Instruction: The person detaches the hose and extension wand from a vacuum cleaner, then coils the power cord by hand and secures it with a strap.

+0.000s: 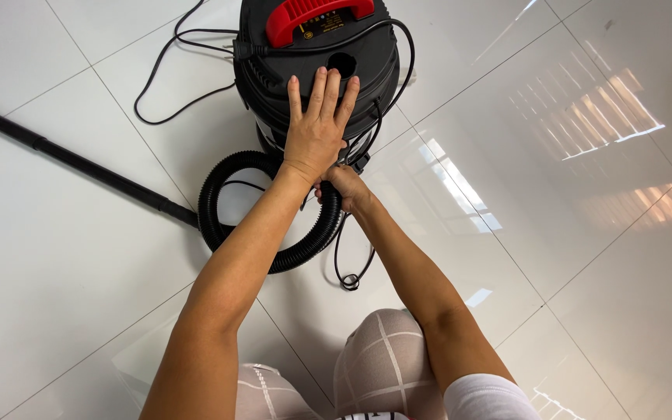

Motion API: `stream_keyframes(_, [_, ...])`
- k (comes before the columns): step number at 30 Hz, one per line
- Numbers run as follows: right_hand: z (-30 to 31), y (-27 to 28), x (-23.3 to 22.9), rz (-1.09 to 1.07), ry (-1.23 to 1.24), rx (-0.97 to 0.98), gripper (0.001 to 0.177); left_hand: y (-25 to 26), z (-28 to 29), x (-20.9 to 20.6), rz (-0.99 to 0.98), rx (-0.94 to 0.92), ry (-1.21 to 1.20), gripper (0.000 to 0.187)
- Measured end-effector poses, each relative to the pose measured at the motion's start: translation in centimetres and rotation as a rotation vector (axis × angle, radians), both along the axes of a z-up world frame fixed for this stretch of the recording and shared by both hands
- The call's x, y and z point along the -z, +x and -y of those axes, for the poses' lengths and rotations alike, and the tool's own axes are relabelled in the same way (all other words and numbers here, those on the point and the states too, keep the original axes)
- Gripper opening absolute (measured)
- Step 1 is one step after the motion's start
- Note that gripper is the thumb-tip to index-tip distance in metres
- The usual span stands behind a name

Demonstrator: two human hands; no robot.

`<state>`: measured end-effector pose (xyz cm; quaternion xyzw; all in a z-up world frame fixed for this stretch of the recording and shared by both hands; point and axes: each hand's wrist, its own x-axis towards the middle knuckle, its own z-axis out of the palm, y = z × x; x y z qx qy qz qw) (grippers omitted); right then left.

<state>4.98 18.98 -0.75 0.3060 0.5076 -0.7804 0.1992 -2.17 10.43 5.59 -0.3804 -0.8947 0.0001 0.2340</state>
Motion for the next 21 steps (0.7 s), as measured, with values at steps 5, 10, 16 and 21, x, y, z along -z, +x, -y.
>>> stream_keyframes(5, [-0.5, 0.6, 0.8, -0.058, -0.27, 0.004, 0.011, 0.3, 0.2, -0.2, 0.005, -0.003, 0.009, 0.126])
stream_keyframes(10, [0.5, 0.2, -1.8, 0.094, -0.444, 0.125, 0.021, 0.3, 0.5, -0.6, 0.065, 0.007, -0.003, 0.127])
stream_keyframes(16, [0.0, -0.3, 2.6, -0.017, -0.39, 0.052, 0.017, 0.5, 0.5, -1.0, 0.028, -0.015, -0.001, 0.125])
stream_keyframes(21, [0.3, -0.1, 1.9, 0.006, -0.294, 0.074, 0.022, 0.8, 0.3, -0.6, 0.023, -0.021, 0.017, 0.124])
